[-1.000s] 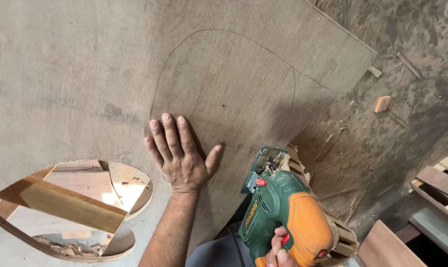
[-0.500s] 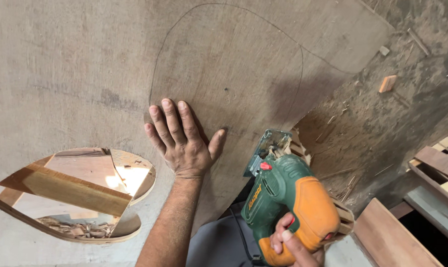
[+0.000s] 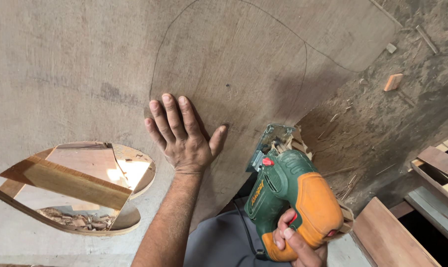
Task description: The person uses a jigsaw to cut a curved shape out of a large sheet of plywood. They guide the tool along a pre-drawn line, periodically repositioning the board to continue the cut.
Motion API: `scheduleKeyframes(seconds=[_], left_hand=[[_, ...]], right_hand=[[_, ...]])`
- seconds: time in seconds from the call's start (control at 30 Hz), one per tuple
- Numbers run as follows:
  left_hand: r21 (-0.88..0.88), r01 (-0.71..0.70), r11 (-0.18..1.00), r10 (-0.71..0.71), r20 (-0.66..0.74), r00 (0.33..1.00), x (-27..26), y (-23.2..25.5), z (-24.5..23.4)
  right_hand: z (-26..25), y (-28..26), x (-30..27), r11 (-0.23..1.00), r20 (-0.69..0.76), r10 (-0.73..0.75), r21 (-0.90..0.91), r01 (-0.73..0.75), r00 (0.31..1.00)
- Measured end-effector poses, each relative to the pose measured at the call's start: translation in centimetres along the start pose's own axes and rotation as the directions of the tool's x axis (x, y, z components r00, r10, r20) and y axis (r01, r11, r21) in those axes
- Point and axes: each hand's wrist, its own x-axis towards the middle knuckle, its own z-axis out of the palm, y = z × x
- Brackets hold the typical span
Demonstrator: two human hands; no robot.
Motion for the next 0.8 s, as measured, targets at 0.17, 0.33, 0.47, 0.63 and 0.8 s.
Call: scheduleKeyframes(seconds=[0.17, 0.33, 0.47, 0.63, 0.8], left_hand=[[0.008, 0.004, 1.0, -0.004, 0.002, 1.0, 0.1, 0.1, 0.0], [-0.01, 0.005, 1.0, -0.005, -0.009, 1.0, 0.1, 0.0, 0.0], [0.0, 0.014, 1.0, -0.014, -0.002, 1.0, 0.0, 0.1, -0.1], [0.014, 0.008, 1.0, -0.008, -0.01, 1.0, 0.1, 0.0, 0.0], [0.027, -0.004, 1.0, 0.005, -0.03, 1.0, 0.2, 0.0, 0.0]], right_hand=[[0.3, -0.3, 0.3, 0.999, -0.029, 0.007, -0.048, -0.008, 1.0], [0.2, -0.6, 0.3, 0.999, -0.014, 0.017, -0.039, -0.017, 1.0], [0.2, -0.7, 0.4, 0.998, -0.02, 0.022, -0.061, -0.023, 1.0], [0.5, -1.0, 0.8, 0.997, -0.046, 0.007, -0.073, -0.01, 0.999], [1.2, -1.5, 0.8, 0.997, -0.072, 0.001, -0.079, -0.007, 0.997]])
